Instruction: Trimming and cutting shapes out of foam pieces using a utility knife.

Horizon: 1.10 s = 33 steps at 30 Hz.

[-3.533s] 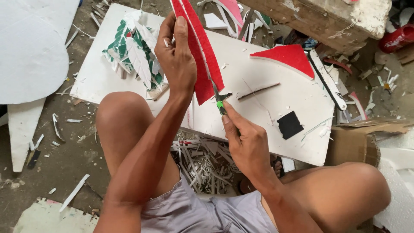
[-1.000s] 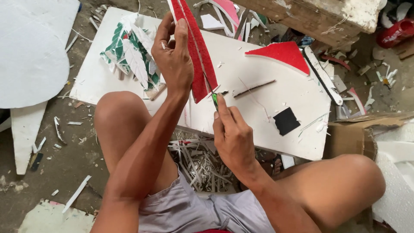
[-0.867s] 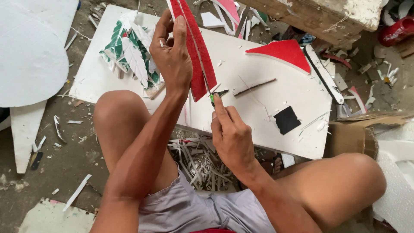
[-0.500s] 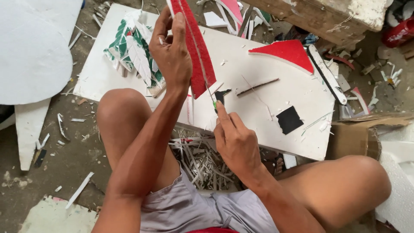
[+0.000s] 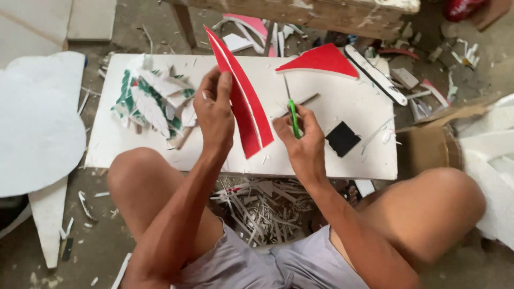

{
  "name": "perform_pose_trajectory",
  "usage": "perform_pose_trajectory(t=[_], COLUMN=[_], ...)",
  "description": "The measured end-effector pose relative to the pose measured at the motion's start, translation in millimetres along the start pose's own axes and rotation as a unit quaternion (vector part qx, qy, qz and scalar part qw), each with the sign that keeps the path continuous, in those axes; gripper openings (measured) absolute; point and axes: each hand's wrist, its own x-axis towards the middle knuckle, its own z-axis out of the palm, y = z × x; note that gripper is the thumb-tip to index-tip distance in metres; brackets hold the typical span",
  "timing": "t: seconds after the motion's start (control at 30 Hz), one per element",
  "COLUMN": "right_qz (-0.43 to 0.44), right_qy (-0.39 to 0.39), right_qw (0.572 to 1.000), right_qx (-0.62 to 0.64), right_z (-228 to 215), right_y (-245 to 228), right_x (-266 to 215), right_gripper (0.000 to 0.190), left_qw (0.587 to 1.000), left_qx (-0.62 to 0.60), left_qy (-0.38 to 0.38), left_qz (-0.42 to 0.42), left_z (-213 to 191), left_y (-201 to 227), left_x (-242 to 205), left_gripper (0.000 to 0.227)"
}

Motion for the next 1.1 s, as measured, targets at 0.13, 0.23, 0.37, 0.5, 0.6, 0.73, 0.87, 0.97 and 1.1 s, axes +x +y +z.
perform_pose_trajectory(t=[0.13, 0.23, 0.37, 0.5, 0.6, 0.73, 0.87, 0.97, 1.1], right_qz=[0.033, 0.024, 0.017, -0.025, -0.148, -0.244, -0.279, -0.298, -0.348], right_qy=[-0.020, -0.023, -0.021, 0.010, 0.045, 0.015, 0.006, 0.017, 0.026], right_qw=[0.999, 0.999, 1.000, 0.997, 0.976, 0.940, 0.912, 0.906, 0.875], right_qx=[0.008, 0.016, 0.005, -0.074, -0.152, -0.236, -0.301, -0.299, -0.336], right_z=[-8, -11, -7, -1, -3, -1, 3, 10, 18], right_y=[-10, 1, 5, 9, -44, -85, -83, -68, -49], right_x=[5, 15, 17, 21, 21, 27, 31, 25, 23], right_gripper=[0.071, 0.062, 0.053, 0.040, 0.038, 0.037, 0.034, 0.033, 0.032], left_qw=[0.997, 0.996, 0.997, 0.996, 0.997, 0.998, 0.997, 0.998, 0.997], left_qx=[0.000, 0.014, -0.004, -0.024, -0.039, -0.014, 0.016, 0.035, 0.042], left_qy=[-0.065, -0.080, -0.075, -0.079, -0.062, -0.063, -0.069, -0.058, -0.057], left_qz=[-0.036, -0.030, -0.015, -0.021, -0.012, -0.009, -0.002, -0.003, 0.016], left_z=[7, 9, 5, 1, 2, -1, 0, -1, 1], left_y=[-16, -9, -4, -8, -10, -11, -9, -9, -14], left_x=[-11, -10, -1, 7, 9, 10, 11, 10, 14], left_gripper=[0.036, 0.037, 0.040, 0.041, 0.041, 0.040, 0.034, 0.033, 0.032])
